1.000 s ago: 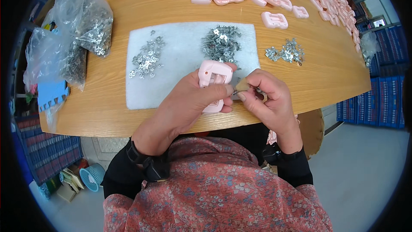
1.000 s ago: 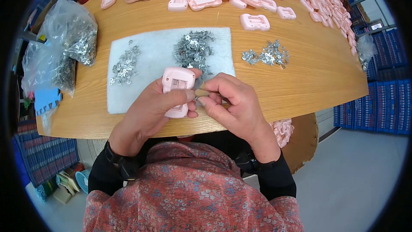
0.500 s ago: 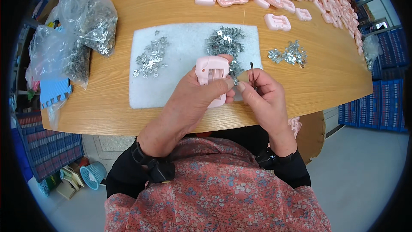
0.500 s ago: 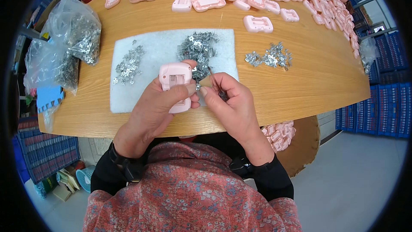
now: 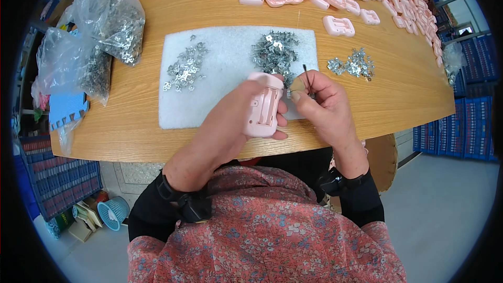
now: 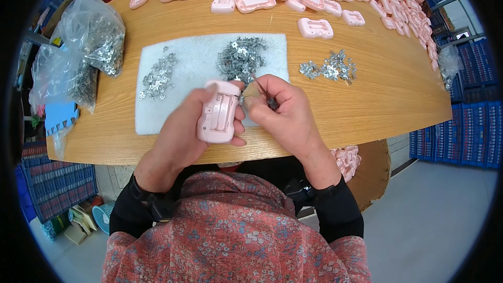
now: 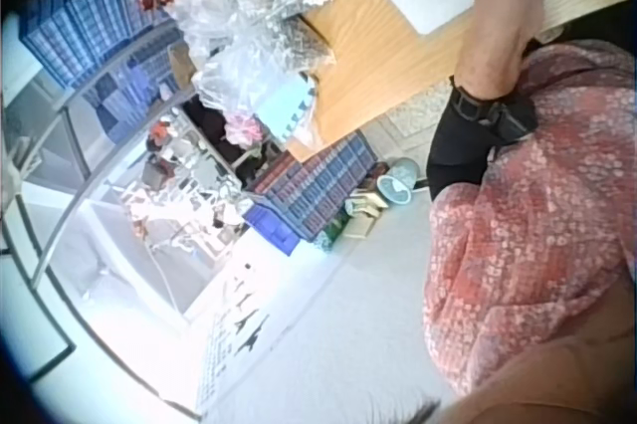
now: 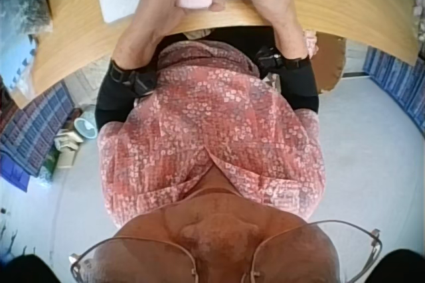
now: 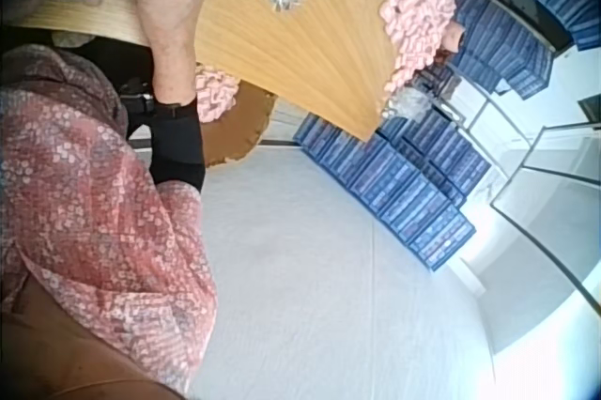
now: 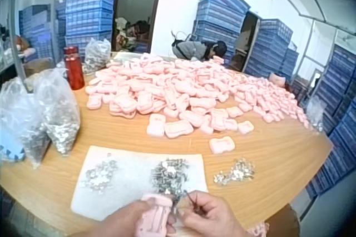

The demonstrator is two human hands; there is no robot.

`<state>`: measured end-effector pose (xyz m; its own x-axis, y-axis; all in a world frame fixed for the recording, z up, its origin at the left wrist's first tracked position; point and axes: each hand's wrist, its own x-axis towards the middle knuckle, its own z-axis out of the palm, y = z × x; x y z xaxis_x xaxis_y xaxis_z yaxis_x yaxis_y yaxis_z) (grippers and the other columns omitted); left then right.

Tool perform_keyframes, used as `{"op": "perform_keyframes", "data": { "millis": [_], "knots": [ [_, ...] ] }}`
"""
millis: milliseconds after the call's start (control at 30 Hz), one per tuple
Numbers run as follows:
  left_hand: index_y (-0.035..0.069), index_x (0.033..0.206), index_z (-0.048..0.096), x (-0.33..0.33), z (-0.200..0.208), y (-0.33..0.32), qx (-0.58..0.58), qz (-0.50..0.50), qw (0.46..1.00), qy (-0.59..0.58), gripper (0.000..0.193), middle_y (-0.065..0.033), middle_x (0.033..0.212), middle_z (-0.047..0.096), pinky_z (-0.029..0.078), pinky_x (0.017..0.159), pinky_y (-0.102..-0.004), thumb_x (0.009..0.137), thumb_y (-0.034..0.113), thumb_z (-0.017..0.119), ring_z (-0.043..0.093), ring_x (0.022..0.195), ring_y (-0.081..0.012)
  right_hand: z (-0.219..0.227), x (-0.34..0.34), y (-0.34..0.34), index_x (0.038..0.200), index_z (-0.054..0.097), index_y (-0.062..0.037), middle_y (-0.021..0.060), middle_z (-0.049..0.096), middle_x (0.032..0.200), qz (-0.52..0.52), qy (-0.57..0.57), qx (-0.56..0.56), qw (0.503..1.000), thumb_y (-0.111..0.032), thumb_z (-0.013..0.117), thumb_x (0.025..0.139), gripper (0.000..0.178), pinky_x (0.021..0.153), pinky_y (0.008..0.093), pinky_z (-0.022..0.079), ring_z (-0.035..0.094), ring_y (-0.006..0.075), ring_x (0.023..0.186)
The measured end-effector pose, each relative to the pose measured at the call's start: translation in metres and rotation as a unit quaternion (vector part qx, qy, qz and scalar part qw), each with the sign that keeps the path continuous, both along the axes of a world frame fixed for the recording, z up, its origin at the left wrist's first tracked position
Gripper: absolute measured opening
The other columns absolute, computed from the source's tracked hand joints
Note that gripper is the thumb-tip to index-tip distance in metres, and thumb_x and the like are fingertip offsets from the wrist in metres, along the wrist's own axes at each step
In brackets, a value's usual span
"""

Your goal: The person assembles pink plastic components by inserting small metal pieces into them using a thin metal tool. They pick up a plastic part, use the tool to place a metal piece into a slot, and then set the part aside. This process is repeated for multiple units.

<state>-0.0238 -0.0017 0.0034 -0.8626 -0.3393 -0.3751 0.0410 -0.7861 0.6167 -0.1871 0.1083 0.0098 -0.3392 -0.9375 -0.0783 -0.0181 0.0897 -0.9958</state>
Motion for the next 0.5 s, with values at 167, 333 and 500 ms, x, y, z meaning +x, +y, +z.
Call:
{"op": "perform_keyframes", "data": {
  "millis": [167,333,500],
  "knots": [
    [0.002,0.129,0.050,0.003,0.003,0.000,0.009,-0.023,0.999,-0.032,0.047,-0.0133,0.096,0.062,0.059,0.072,-0.0449,0.103,0.034,0.028,0.064,0.080,-0.0252,0.013,-0.002,-0.006,0.088,0.064,-0.0010,0.0027,0.056,0.069,0.035,0.239,0.010,0.970,-0.006,0.069,0.078,0.013,0.056,0.0263,0.044,0.053,0.0099,0.060],
    [0.003,0.135,0.047,0.007,0.000,0.001,-0.016,-0.042,0.998,-0.041,0.045,-0.0117,0.098,0.064,0.061,0.070,-0.0432,0.104,0.031,0.030,0.067,0.082,-0.0241,0.028,-0.001,-0.010,0.087,0.062,-0.0005,0.0048,0.054,0.068,0.086,0.388,0.003,0.918,-0.006,0.068,0.080,0.010,0.055,0.0264,0.044,0.054,0.0115,0.059],
    [0.003,0.125,0.051,0.003,0.001,0.004,-0.104,-0.115,0.985,-0.079,0.042,-0.0123,0.094,0.065,0.060,0.068,-0.0405,0.106,0.033,0.028,0.068,0.078,-0.0245,0.043,0.004,-0.012,0.088,0.063,-0.0017,0.0085,0.054,0.066,0.129,0.517,0.020,0.846,-0.008,0.071,0.080,0.013,0.056,0.0286,0.046,0.056,0.0175,0.058]
  ]
}}
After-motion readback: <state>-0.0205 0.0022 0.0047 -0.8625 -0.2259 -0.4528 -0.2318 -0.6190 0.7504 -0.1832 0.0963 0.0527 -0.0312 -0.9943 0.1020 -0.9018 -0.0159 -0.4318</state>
